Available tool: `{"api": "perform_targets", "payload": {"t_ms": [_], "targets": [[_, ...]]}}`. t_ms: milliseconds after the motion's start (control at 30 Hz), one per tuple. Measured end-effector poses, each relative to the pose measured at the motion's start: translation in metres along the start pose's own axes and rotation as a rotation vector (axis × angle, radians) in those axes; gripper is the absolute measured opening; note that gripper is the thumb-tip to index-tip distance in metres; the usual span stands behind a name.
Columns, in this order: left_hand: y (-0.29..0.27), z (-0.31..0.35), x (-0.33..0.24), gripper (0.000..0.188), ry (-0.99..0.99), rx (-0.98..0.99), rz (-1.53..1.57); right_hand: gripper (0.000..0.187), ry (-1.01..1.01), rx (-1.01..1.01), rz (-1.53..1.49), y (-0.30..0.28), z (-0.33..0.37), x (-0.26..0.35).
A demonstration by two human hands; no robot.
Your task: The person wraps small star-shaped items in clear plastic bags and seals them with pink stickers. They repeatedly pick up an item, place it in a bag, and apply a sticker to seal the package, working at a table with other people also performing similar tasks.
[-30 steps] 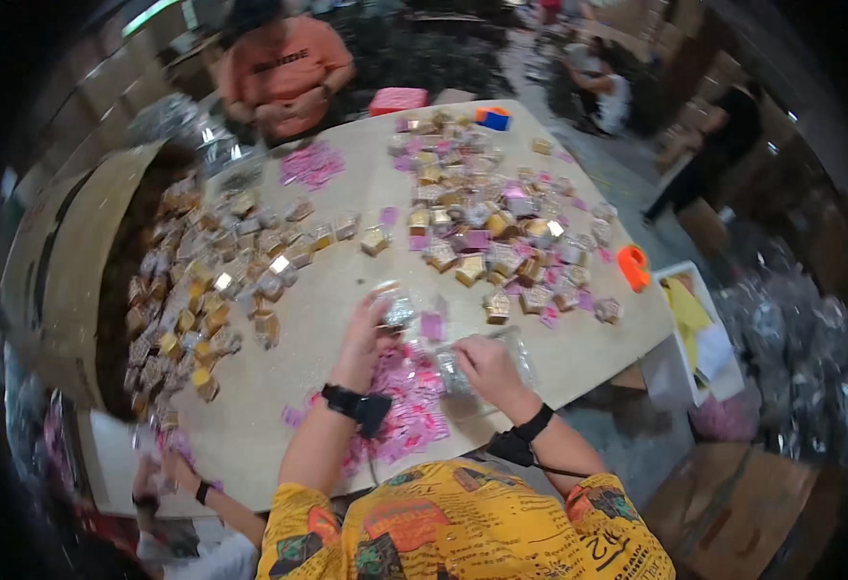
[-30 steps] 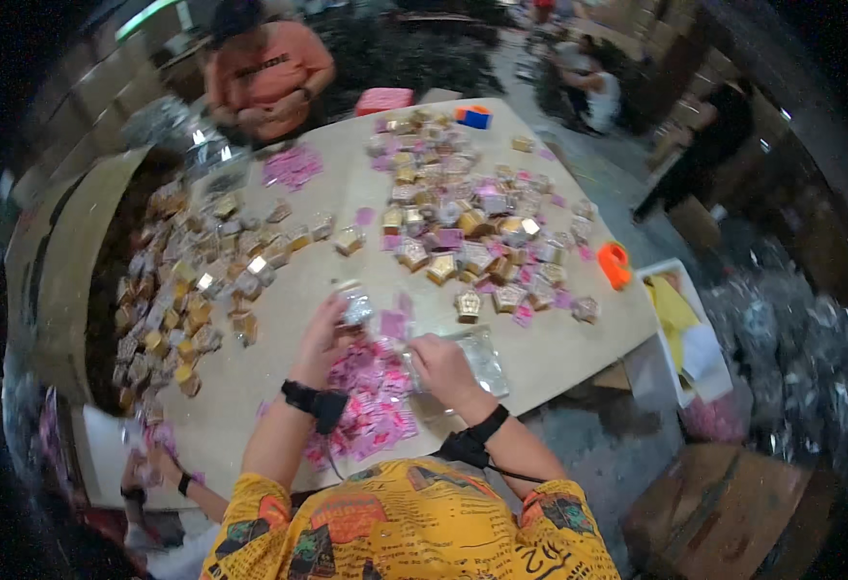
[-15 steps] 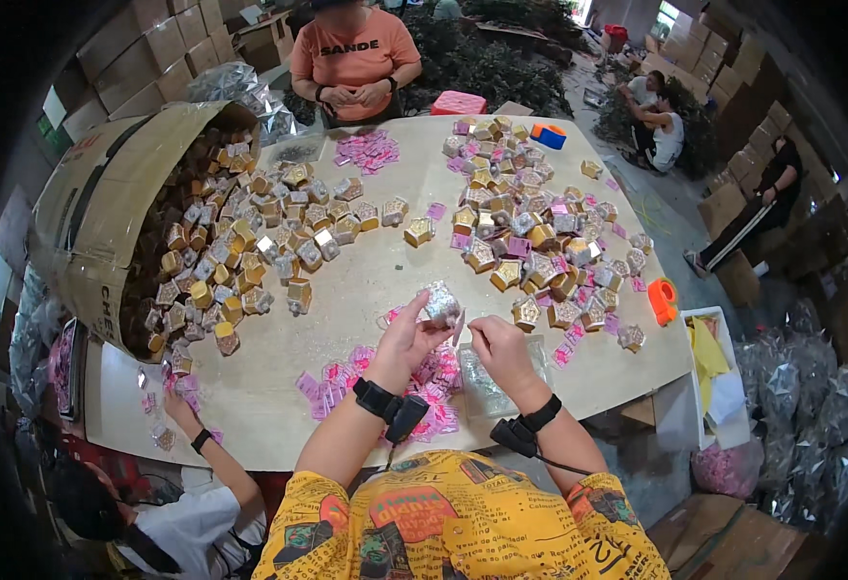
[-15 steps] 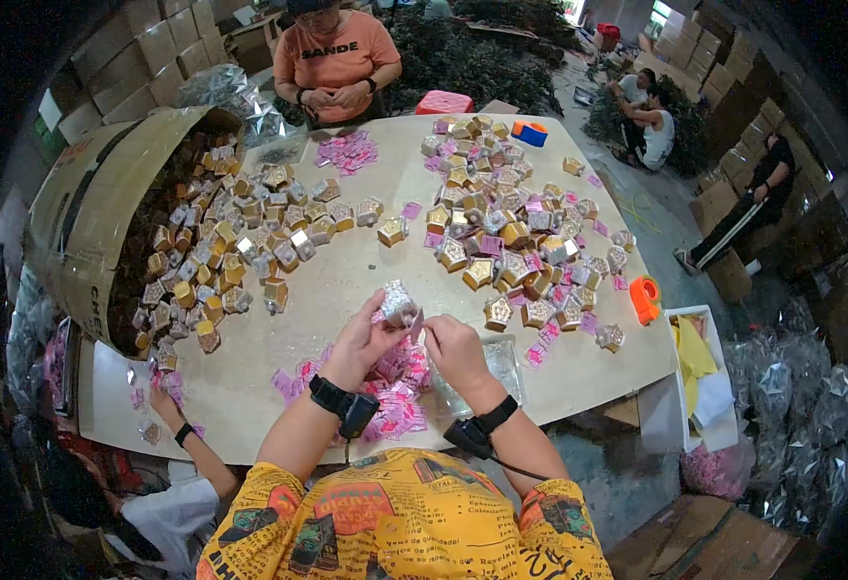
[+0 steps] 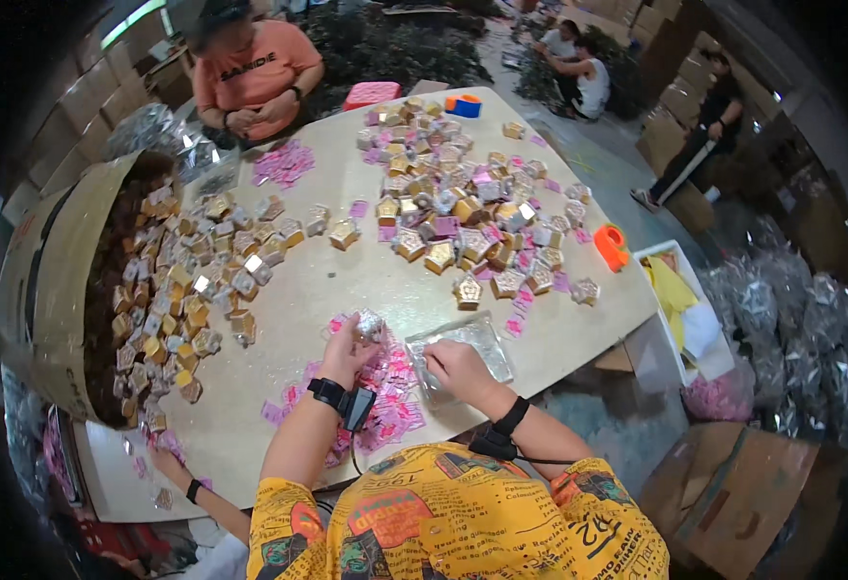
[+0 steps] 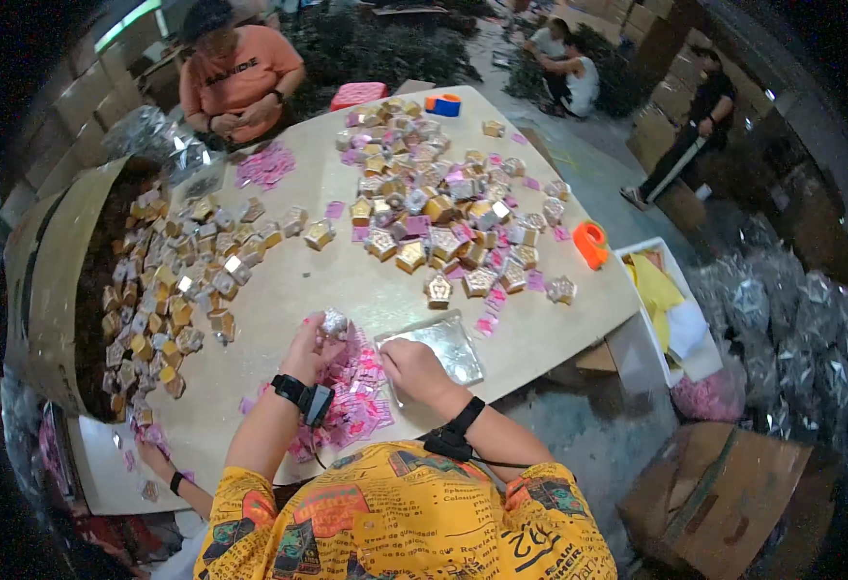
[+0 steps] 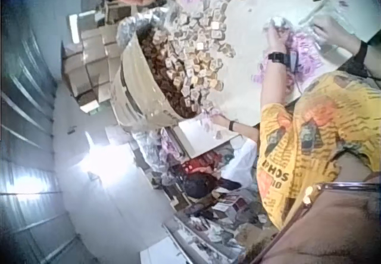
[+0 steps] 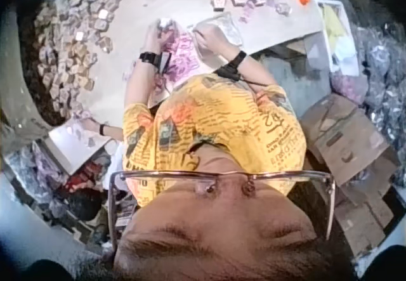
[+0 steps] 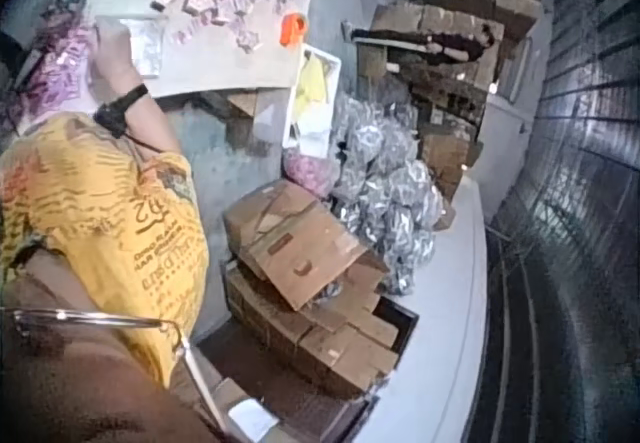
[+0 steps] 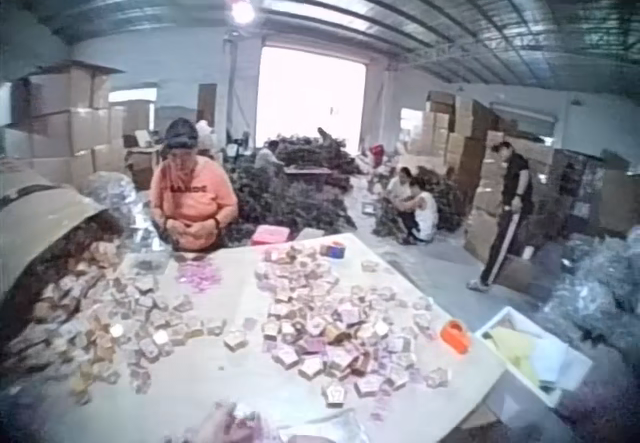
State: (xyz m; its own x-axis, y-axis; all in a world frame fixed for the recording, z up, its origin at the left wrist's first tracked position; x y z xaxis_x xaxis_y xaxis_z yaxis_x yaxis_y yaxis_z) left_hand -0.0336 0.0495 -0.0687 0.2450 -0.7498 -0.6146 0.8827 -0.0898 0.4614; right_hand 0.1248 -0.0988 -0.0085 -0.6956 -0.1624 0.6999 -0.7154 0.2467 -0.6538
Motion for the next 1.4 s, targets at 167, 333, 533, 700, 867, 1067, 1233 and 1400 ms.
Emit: {"api": "perform_targets", "payload": {"t_ms": [167,333,533,700,867,1067,1233,1400], "targets": [[0.089,-0.038,-0.024,0.052,-0.004,0.248,0.077,0.012,0.162,-0.034,-0.007,-0.016,0.043,-0.027],[0.196,-0.031,0.005,0.059,0.441,0.262,-0.677,0.01,0.262,-0.107,-0.016,-0.039,0.077,-0.046],[0.235,-0.055,0.135,0.044,0.781,0.406,-1.746,0.01,0.414,-0.175,-0.083,-0.07,0.114,-0.063],[0.238,-0.104,0.208,0.018,0.776,0.279,-2.085,0.008,0.435,-0.236,-0.019,-0.099,0.143,-0.084],[0.236,-0.108,0.206,0.023,0.724,0.23,-2.057,0.008,0.428,-0.262,-0.077,-0.12,0.148,-0.102],[0.241,-0.106,0.207,0.038,0.72,0.284,-1.976,0.01,0.364,-0.188,-0.115,-0.127,0.129,-0.115],[0.25,-0.097,0.204,0.039,0.604,0.336,-1.861,0.01,0.34,-0.145,-0.094,-0.135,0.112,-0.115],[0.246,-0.071,0.156,0.043,0.736,0.324,-1.515,0.011,0.284,-0.136,-0.075,-0.126,0.098,-0.118]]}}
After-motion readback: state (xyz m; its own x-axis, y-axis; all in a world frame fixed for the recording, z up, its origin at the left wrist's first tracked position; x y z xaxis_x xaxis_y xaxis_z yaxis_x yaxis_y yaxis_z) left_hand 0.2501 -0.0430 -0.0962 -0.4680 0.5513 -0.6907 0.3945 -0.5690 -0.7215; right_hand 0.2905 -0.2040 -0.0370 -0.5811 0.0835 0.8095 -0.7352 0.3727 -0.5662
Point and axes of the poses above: each hand's wrist, its own z-axis away from the middle knuckle, its own y-axis out of the palm, x = y × z, the point moved 2 cm from there along -z, towards the middle knuckle, and after that the axes turned 1 degree about y, right-handed, at the moved point
